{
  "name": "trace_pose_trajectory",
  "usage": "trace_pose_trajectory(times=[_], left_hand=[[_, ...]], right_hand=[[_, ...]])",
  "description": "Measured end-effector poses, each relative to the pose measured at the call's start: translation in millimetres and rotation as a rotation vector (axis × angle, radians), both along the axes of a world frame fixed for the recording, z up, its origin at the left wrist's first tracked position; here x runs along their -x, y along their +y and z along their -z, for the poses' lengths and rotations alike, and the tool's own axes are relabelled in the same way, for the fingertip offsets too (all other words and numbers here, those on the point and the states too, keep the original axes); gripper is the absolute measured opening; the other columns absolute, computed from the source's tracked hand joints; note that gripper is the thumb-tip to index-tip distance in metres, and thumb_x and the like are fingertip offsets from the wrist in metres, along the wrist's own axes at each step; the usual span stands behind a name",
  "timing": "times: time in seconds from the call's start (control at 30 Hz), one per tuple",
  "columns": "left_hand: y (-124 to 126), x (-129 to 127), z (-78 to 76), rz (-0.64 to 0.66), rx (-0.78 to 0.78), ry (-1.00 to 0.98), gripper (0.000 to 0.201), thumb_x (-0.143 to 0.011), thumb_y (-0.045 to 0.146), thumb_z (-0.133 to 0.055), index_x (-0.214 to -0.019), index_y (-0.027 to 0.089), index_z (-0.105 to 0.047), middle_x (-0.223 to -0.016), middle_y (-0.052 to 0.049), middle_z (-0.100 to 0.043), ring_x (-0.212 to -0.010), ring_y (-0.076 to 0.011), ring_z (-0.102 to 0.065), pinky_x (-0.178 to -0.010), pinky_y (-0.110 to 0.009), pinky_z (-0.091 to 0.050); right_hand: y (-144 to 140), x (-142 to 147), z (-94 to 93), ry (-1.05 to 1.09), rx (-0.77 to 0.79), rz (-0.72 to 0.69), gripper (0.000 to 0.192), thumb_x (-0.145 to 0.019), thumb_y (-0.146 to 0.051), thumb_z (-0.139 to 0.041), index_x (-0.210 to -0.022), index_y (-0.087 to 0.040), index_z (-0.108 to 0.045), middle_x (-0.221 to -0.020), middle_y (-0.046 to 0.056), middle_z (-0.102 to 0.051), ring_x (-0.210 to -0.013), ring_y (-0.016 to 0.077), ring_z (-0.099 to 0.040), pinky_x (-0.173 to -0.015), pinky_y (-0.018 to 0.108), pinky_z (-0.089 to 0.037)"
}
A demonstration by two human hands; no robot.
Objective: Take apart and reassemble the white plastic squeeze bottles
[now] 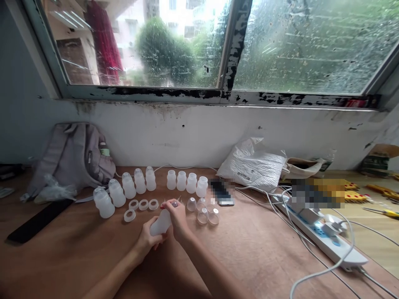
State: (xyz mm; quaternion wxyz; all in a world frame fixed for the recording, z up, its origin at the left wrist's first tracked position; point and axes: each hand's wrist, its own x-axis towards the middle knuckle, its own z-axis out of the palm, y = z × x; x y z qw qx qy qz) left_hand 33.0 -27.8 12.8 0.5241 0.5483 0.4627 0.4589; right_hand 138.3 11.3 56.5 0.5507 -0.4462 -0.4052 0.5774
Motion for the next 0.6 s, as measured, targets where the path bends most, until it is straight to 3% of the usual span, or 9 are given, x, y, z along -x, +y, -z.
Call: trace_pose_trajectory(times=[0.17,0.3,0.43,0.6], left_hand=[[2.3,10.0,-11.4,0.108,0.09,-0.203,0.021,-0.054,0.015,-0.059,-0.073,0.012,-0.052,-0.062,0.001,-0.052,-0.044,-0.0071,-0.043,-0.03,-0.016,-0.022],[0.4,15.8,-8.3,0.194,0.216,-0.38,0.022,-0.054,0.016,-0.055,-0.076,0.011,-0.054,-0.06,0.0,-0.052,-0.043,-0.0056,-0.042,-0.032,-0.015,-0.018],[-3.2,16.2,3.1,0.494,0.515,-0.812,0.035,-0.059,0.034,-0.048,-0.085,0.011,-0.055,-0.061,0.0,-0.049,-0.034,-0.0018,-0.035,-0.029,-0.015,-0.01],[-7.6,16.2,14.9,0.856,0.525,-1.067,0.037,-0.059,0.039,-0.049,-0.083,0.012,-0.054,-0.051,0.004,-0.041,-0.026,-0.0006,-0.026,-0.025,-0.014,-0.006]], right_hand=[[1.3,5.9,-9.2,-0.068,-0.018,-0.021,0.019,-0.059,-0.032,-0.062,-0.061,-0.018,-0.049,-0.059,0.001,-0.06,-0.045,0.0121,-0.048,-0.038,0.022,-0.034],[-0.4,4.8,-17.2,-0.031,-0.029,-0.099,0.016,-0.058,-0.028,-0.062,-0.061,-0.019,-0.049,-0.061,0.001,-0.061,-0.048,0.0131,-0.05,-0.038,0.021,-0.033],[-3.2,-1.8,-28.2,0.089,-0.146,-0.396,0.011,-0.062,-0.025,-0.06,-0.063,-0.018,-0.052,-0.068,0.003,-0.063,-0.066,0.0162,-0.057,-0.054,0.023,-0.041],[-6.9,-10.9,-45.6,0.07,-0.25,-0.724,0.026,-0.059,-0.03,-0.066,-0.081,-0.018,-0.058,-0.082,0.004,-0.064,-0.082,0.0178,-0.057,-0.073,0.029,-0.041]])
